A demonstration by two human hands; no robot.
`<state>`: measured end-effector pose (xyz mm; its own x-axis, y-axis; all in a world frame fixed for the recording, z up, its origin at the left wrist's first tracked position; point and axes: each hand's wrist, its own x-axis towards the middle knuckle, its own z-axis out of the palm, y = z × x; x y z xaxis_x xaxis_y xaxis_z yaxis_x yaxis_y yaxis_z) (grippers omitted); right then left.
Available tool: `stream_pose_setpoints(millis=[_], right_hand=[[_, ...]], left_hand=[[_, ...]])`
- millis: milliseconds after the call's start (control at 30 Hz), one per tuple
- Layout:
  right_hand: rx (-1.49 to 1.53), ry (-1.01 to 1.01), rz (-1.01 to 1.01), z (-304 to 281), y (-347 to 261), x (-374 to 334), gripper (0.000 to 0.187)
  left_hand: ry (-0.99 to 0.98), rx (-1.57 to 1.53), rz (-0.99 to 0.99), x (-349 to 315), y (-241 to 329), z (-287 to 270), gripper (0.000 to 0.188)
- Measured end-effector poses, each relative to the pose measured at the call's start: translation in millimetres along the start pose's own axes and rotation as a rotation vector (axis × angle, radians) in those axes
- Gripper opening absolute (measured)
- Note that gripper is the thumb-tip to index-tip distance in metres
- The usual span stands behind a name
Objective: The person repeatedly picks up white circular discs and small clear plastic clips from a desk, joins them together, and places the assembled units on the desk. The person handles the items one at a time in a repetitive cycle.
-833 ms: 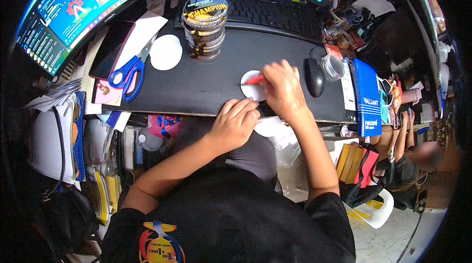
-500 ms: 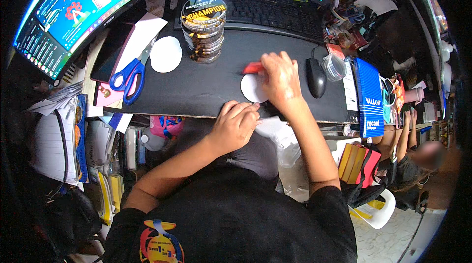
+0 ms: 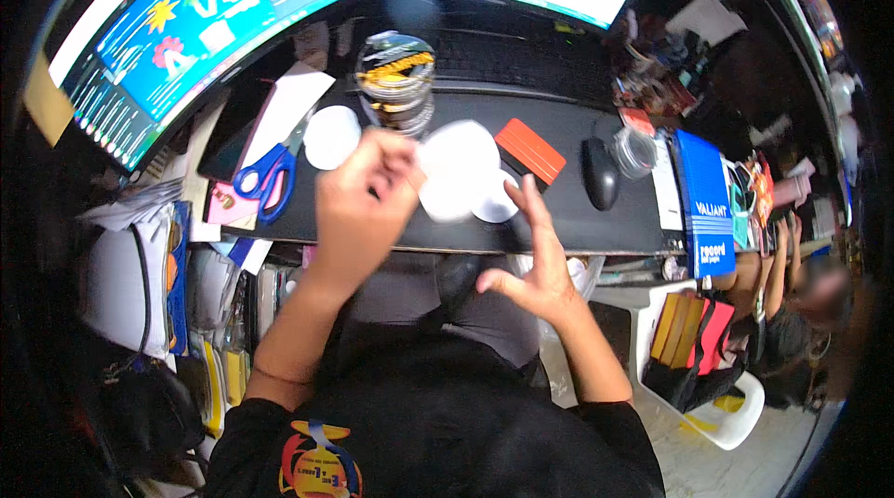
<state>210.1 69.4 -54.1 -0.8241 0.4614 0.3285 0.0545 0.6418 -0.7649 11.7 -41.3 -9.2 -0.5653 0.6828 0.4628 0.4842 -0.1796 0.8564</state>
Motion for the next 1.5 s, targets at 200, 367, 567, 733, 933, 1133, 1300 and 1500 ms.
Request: stream_pose_setpoints(millis=[200, 367, 567, 733, 933, 1133, 1300, 1500], right_hand=[[0.066, 0.522, 0.256, 3, -10, -82, 0.027], [-0.157, 1.049, 0.178, -7, 66, -131, 0.015], [-0.855, 0.509, 0.842, -17, 91, -127, 0.056], [-0.341, 0.686, 0.613, -63, 46, -95, 0.025], [-0.459, 0.828, 0.364, -127, 92, -19, 0.027], [-0.838, 0.561, 0.619, -173, 147, 41, 0.077], [-0.665, 0.408, 0.758, -194, 162, 49, 0.093], [-0.784, 0.661, 0.604, -165, 133, 39, 0.086]], left_hand=[[-0.493, 0.063, 0.281, -50, -9, 65, 0.027], [-0.501, 0.609, 0.443, -29, -40, 85, 0.084], [-0.561, 0.793, 0.553, -53, -44, 91, 0.056], [-0.201, 0.308, 0.428, -16, -12, 44, 0.043], [0.198, 0.593, 0.070, 113, -9, -4, 0.053], [0.155, 0.913, -0.023, 114, -24, 1, 0.052], [0.388, 0.665, 0.437, 86, -4, 15, 0.036], [-0.097, -0.398, 0.046, 7, 13, 95, 0.032]])
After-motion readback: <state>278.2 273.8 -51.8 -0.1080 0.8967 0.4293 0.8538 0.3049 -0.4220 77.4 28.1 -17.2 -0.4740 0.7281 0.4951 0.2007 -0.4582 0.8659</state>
